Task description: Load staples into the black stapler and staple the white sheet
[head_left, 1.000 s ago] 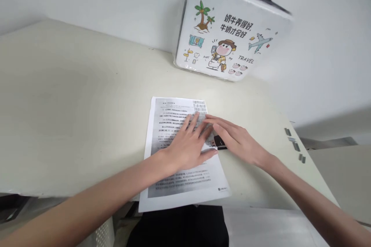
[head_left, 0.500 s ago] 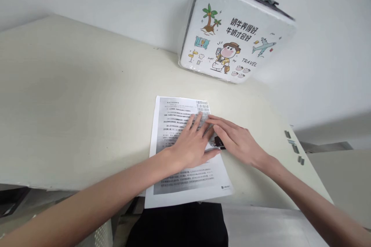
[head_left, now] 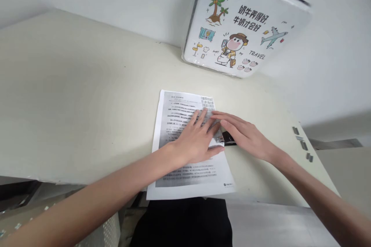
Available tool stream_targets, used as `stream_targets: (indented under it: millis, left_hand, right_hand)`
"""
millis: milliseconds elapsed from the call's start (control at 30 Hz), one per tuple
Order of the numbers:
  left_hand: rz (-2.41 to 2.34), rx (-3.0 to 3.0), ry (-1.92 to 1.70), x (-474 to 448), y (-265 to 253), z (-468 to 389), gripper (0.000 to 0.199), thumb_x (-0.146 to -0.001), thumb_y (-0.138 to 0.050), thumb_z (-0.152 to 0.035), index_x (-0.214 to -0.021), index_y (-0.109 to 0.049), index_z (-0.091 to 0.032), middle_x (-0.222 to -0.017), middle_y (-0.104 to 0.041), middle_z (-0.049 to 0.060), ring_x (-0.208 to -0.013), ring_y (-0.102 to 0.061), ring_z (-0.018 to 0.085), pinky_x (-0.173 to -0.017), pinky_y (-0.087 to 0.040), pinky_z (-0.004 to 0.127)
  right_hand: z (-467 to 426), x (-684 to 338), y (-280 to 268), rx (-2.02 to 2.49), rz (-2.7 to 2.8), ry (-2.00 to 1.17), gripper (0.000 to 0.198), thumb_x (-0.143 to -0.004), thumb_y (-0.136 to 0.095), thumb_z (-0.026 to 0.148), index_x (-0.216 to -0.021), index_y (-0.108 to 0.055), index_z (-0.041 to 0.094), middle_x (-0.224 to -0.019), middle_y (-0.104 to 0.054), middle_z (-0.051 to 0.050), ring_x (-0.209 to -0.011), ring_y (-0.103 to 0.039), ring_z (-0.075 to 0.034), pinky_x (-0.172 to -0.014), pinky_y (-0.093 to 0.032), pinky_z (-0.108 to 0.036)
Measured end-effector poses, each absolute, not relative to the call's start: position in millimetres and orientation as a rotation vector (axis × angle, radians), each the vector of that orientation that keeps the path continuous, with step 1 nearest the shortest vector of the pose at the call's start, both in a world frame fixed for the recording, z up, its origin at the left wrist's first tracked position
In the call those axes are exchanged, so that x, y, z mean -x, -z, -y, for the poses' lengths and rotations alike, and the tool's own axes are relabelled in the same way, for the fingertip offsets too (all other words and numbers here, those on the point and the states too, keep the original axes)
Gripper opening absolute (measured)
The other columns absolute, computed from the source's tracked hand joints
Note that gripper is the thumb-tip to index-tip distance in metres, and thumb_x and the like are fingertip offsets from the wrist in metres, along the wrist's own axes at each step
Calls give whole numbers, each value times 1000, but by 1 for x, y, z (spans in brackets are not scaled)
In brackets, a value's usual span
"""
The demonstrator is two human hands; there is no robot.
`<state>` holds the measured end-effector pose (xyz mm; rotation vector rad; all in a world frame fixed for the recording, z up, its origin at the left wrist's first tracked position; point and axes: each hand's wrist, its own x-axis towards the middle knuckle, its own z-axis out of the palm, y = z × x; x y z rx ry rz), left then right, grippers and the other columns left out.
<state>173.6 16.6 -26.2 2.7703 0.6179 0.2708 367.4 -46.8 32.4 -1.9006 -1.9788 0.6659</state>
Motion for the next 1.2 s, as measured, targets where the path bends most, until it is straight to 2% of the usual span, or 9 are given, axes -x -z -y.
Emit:
stream_targets:
  millis: [267, 533, 800, 1200]
  left_hand:
    - [-653, -2748, -339, -177, 28, -12, 80, -106, -38, -66, -164, -34, -12, -173, -31, 15, -164, -4, 41, -132, -2, 59]
    - [-665, -2756, -297, -177, 24, -11, 80, -106, -37, -66, -163, -36, -9, -173, -30, 17, -163, -5, 42, -133, -4, 60]
    - [-661, -2758, -287, -176, 23, -12, 80, -107, -38, -65, -162, -38, -7, -173, -30, 18, -163, -3, 42, -133, -4, 60]
    - [-673, -2750, -324, -176, 25, -11, 78, -107, -37, -64, -162, -39, -9, -172, -32, 17, -163, -4, 41, -134, -4, 59]
  right_hand:
    - [46, -362, -33, 1929, 2018, -583, 47, -111, -33, 54, -143, -65, 40, -158, -57, 5, -149, -51, -28, -123, -44, -54]
    - [46, -359, -35, 1959, 2068, -527, 46, -111, -31, 52, -142, -64, 41, -158, -57, 8, -150, -51, -25, -124, -44, -53]
    - [45, -357, -34, 1936, 2136, -444, 46, -111, -31, 47, -140, -65, 36, -157, -58, 5, -149, -52, -25, -122, -47, -51]
    - [45, -359, -33, 1935, 2120, -482, 46, -112, -30, 48, -141, -64, 37, -158, -57, 5, -149, -51, -24, -123, -46, -54]
